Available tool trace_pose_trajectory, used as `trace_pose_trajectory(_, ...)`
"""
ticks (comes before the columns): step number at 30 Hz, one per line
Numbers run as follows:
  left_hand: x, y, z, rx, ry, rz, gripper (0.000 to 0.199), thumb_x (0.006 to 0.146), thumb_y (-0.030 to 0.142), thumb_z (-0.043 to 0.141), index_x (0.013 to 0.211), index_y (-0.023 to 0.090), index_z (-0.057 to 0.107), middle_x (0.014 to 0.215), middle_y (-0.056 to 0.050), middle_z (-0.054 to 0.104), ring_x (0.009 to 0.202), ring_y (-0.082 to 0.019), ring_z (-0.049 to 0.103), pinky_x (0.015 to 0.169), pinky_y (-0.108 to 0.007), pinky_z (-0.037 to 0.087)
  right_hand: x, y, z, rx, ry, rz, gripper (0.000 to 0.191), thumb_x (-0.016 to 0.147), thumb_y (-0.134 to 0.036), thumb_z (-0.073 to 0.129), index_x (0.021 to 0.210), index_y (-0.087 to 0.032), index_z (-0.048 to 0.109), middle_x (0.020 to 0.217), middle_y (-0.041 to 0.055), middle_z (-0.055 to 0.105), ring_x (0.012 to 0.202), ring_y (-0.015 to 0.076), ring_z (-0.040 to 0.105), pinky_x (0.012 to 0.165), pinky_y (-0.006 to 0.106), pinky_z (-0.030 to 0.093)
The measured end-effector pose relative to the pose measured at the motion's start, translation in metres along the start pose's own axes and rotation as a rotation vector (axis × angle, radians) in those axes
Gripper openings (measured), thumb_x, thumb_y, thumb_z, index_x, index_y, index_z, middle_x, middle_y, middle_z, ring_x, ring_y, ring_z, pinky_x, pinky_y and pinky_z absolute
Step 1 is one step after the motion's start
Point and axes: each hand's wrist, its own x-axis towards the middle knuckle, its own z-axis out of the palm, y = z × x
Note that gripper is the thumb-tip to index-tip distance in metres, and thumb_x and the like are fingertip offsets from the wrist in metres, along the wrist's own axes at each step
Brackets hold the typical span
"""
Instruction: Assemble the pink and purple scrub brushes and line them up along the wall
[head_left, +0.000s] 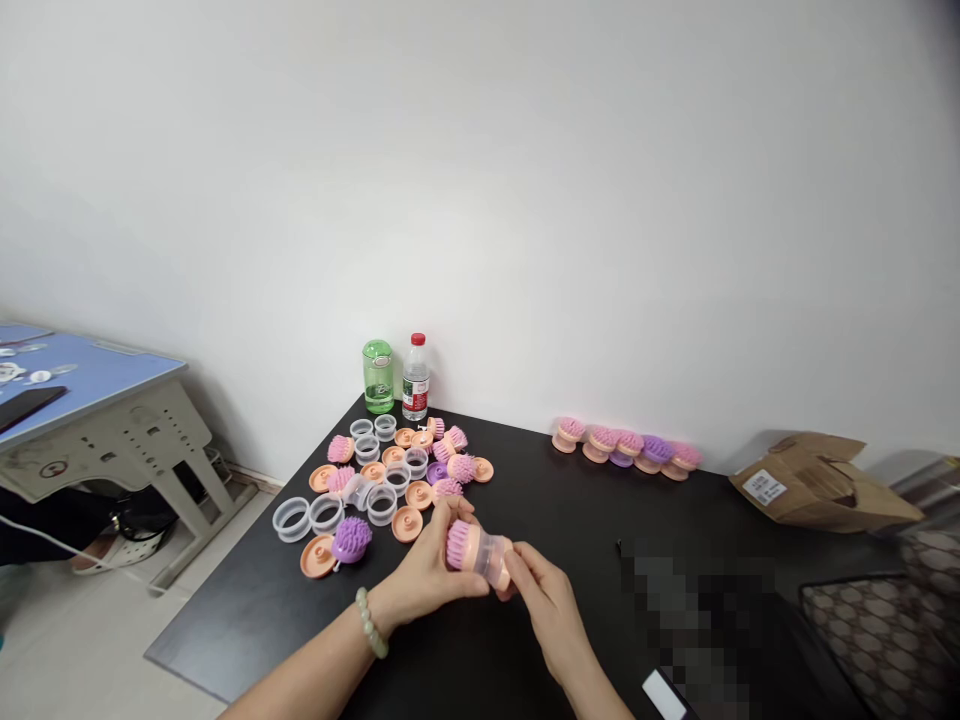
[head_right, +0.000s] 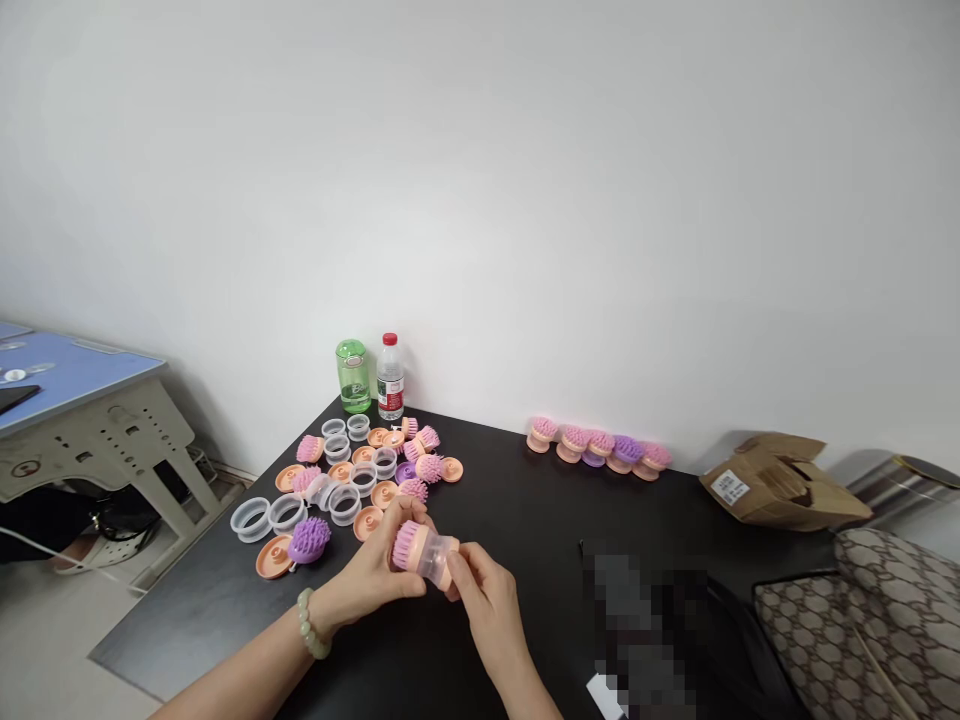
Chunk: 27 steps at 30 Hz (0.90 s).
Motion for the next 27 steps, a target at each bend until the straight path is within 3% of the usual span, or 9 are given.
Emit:
trace_pose_trajectory(4, 0.000, 0.002, 0.003, -0.215, 0.022, -0.084, 0.050, 0.081, 0.056, 0.072, 0.107, 0.022, 0.048, 0.091, 0.001, 0.050, 0.072, -0.012, 0.048, 0.061, -0.024, 0.041, 0.000, -0.004, -0.002, -0.052, 0.029, -0.180, 0.032, 0.090, -0.050, 0.061, 0.095, -0.019, 0.070, 0.083, 0.0048, 0.072, 0.073, 0.0204, 0.068, 0.067, 0.027, 0.054)
trace_pose_trajectory(7, 0.001, 0.002, 0.000, -0.230, 0.052, -0.061, 0.047, 0.073, 0.043, 0.084, 0.101, 0.020, 0.054, 0.092, 0.000, 0.054, 0.078, -0.013, 0.049, 0.068, -0.024, 0.041, -0.001, -0.006, -0.002, -0.126, 0.095, -0.298, 0.025, 0.088, -0.042, 0.065, 0.100, -0.021, 0.069, 0.090, 0.0055, 0.073, 0.077, 0.0204, 0.069, 0.071, 0.027, 0.056)
trace_pose_trajectory(13, 0.001, -0.001, -0.007, -0.153, -0.028, 0.077, 0.049, 0.060, 0.027, 0.094, 0.098, 0.021, 0.064, 0.120, -0.006, 0.051, 0.099, -0.019, 0.052, 0.080, -0.028, 0.043, -0.002, -0.005, -0.005, -0.079, 0.051, -0.293, 0.021, 0.093, -0.040, 0.059, 0.098, -0.021, 0.068, 0.082, 0.0036, 0.072, 0.070, 0.0187, 0.069, 0.064, 0.025, 0.057)
trace_pose_trajectory(17, -0.001, -0.001, -0.004, -0.316, -0.030, -0.013, 0.072, 0.063, 0.047, 0.091, 0.123, 0.028, 0.057, 0.125, -0.006, 0.050, 0.105, -0.021, 0.055, 0.084, -0.031, 0.045, -0.002, -0.005, -0.006, -0.117, 0.111, -0.416, 0.019, 0.091, -0.037, 0.064, 0.103, -0.022, 0.067, 0.087, 0.0037, 0.071, 0.075, 0.0190, 0.069, 0.068, 0.026, 0.057)
trace_pose_trajectory(20, -0.001, -0.003, -0.001, -0.445, -0.004, -0.151, 0.057, 0.076, 0.061, 0.076, 0.114, 0.023, 0.057, 0.100, -0.003, 0.057, 0.077, -0.013, 0.056, 0.068, -0.026, 0.044, -0.002, -0.003, -0.005, -0.179, 0.171, -0.498, 0.025, 0.089, -0.034, 0.069, 0.110, -0.022, 0.066, 0.091, 0.0049, 0.070, 0.077, 0.0193, 0.068, 0.069, 0.028, 0.057)
trace_pose_trajectory(23, 0.002, -0.003, -0.002, -0.447, 0.013, -0.216, 0.043, 0.076, 0.050, 0.081, 0.095, 0.018, 0.059, 0.078, 0.001, 0.053, 0.063, -0.009, 0.048, 0.058, -0.022, 0.038, -0.002, -0.001, -0.004, -0.212, 0.194, -0.522, 0.027, 0.088, -0.033, 0.070, 0.112, -0.022, 0.065, 0.094, 0.0057, 0.070, 0.078, 0.0196, 0.069, 0.070, 0.028, 0.058)
trace_pose_trajectory(27, 0.003, 0.004, -0.005, -0.311, -0.004, -0.035, 0.051, 0.056, 0.026, 0.096, 0.094, 0.019, 0.063, 0.101, -0.003, 0.056, 0.085, -0.014, 0.052, 0.071, -0.023, 0.042, -0.003, -0.002, -0.006, -0.192, 0.171, -0.481, 0.013, 0.092, -0.031, 0.064, 0.102, -0.023, 0.065, 0.086, 0.0029, 0.070, 0.073, 0.0175, 0.068, 0.067, 0.026, 0.057)
